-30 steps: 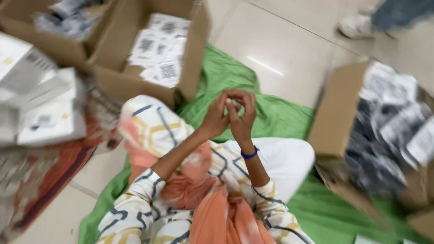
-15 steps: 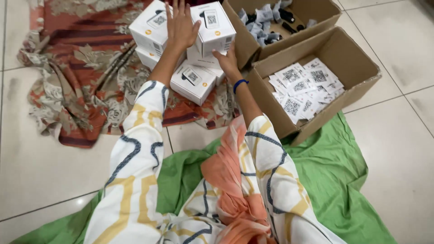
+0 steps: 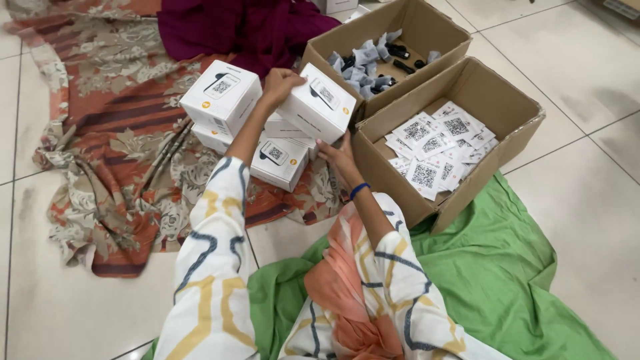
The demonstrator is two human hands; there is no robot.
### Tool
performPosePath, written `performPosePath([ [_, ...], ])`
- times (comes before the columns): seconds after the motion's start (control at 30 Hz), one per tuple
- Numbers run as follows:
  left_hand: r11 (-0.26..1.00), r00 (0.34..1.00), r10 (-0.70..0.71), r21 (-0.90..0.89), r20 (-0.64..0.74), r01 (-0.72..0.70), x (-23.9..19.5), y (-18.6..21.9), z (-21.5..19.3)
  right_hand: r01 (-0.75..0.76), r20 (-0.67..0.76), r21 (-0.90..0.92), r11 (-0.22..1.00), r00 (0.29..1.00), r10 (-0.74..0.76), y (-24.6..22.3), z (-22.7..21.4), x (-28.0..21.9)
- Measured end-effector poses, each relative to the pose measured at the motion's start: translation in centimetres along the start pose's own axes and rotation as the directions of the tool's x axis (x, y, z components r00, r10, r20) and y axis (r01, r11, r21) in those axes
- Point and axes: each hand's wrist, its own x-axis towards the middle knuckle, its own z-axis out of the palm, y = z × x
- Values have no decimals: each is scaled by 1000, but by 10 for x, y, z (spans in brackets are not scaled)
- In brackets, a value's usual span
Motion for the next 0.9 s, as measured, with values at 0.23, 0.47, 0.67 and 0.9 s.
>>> performPosePath([
  [0.23,781,685,590,-88,427,-618,-204,163,86,244,-261,593,767,960,-103,-94,-101,-136],
  [0.47,343,106,761,-258,640,-903,-270,205,260,302,-350,503,810,928,-128,-120,-311,-333],
  [0.67,475,-88,713,-572,695,-669,-351,146,415,390,-720,121,913,667,-190,-74,-411,-469],
  [0.9,725,160,570,-402,806,-560,-354,78,508,-299,-265,-954,31,787,-558,-193,-279,-505],
])
